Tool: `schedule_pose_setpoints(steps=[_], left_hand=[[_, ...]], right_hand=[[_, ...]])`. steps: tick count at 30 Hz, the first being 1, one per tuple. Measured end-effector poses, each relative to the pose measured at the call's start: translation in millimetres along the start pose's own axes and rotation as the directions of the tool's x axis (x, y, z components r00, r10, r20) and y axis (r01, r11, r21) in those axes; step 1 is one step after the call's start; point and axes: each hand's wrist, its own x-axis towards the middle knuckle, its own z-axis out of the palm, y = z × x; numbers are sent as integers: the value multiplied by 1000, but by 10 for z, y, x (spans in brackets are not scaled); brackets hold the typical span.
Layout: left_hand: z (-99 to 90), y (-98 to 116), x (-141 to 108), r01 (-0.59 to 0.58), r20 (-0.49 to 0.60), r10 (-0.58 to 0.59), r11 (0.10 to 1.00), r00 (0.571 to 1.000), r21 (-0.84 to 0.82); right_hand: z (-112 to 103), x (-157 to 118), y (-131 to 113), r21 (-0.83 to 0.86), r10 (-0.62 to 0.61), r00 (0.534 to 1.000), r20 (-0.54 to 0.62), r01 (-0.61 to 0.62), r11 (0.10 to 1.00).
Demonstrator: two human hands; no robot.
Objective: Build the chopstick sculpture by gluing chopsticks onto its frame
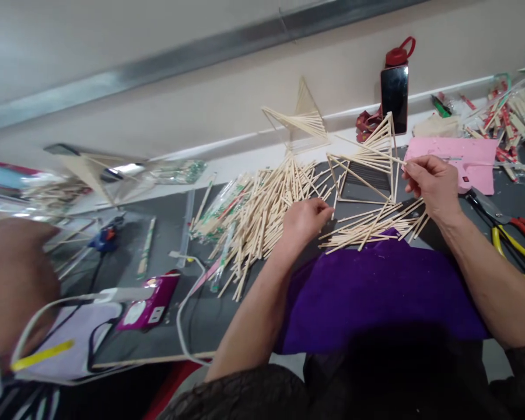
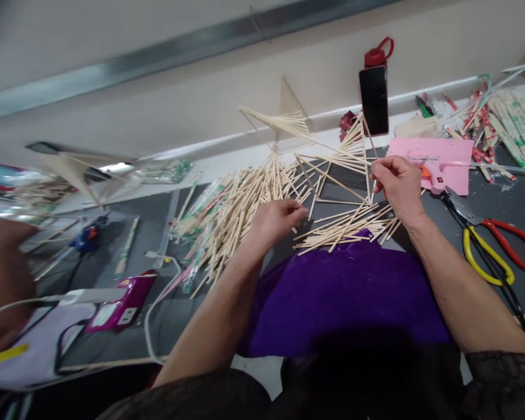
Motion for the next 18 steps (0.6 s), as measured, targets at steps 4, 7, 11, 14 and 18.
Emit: schedule_pose_setpoints(steps=[4,7,11,14,18], left_hand=[[-56,-102,-113,1,-21,-2,1000,1000,-24],[-7,-47,-445,-111,55,120,984,991,-139],[70,-77,-782,-179,99,210,950,973,-257],[8,-348,-828,-100,65,115,976,991,-193],[-186,-853,-807,218,-103,-206,969,973,120]], right_hand=[[-9,4,0,-33,10,1000,-7,-10,999],[-8,-12,-7,-47,5,1000,2,-5,999],[0,-33,-5,-42,-6,1000,-9,6,999],[6,-45,-1,-37,-5,1000,-18,4,999],[9,-58,-5,-75,-6,1000,-24,4,997]])
